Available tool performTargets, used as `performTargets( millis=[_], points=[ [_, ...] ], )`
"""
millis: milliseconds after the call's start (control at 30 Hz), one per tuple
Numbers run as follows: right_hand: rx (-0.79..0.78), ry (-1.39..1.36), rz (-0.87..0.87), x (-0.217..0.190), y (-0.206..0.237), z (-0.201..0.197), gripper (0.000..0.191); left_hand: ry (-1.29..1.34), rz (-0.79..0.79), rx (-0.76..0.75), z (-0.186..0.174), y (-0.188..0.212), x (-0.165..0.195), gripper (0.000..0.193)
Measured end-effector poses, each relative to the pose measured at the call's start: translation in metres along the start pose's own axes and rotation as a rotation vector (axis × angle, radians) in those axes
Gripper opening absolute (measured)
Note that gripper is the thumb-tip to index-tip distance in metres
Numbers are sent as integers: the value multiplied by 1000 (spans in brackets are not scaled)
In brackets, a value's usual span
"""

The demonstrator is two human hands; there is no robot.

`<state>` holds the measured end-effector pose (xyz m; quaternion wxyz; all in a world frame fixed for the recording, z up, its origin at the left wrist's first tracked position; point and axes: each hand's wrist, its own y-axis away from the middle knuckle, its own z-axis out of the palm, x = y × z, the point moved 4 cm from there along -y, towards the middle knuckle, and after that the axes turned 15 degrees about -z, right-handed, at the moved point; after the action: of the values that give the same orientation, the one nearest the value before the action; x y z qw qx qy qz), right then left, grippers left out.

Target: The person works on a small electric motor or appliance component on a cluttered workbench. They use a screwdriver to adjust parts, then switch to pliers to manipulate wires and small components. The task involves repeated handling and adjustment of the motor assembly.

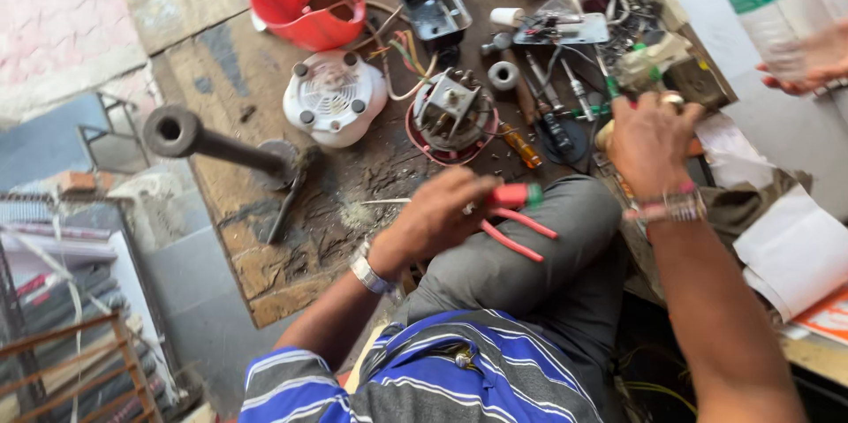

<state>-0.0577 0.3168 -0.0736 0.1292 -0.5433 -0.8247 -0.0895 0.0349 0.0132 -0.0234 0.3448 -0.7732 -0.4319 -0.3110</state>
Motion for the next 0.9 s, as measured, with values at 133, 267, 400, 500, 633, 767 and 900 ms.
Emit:
performTargets(
  millis=[133, 267, 400, 500, 633, 767, 900],
  points=[
    [108, -73, -18, -52, 37, -34, 31, 31, 38, 139, -51, -23, 5, 53],
    [-1, -390, -216, -141, 52, -32, 62, -267, 181, 223, -65, -66, 20, 56],
    [165, -414, -252, -180, 56, -27, 66, -27, 342, 283, -44, -137, 18, 57],
    [43, -444, -246, -187, 55, -18, 40, 119, 388, 202, -30, -167, 9, 55],
    [-24, -526, -187, -166, 66, -18, 42, -211, 120, 128, -14, -183, -5, 48],
    [-31, -934, -64, -116, 103, -17, 50, 161, -65, 82, -22, -183, -25, 47],
    [259, -1744, 267, -101, 121, -21, 41, 311, 382, 188, -23, -161, -5, 35]
  ],
)
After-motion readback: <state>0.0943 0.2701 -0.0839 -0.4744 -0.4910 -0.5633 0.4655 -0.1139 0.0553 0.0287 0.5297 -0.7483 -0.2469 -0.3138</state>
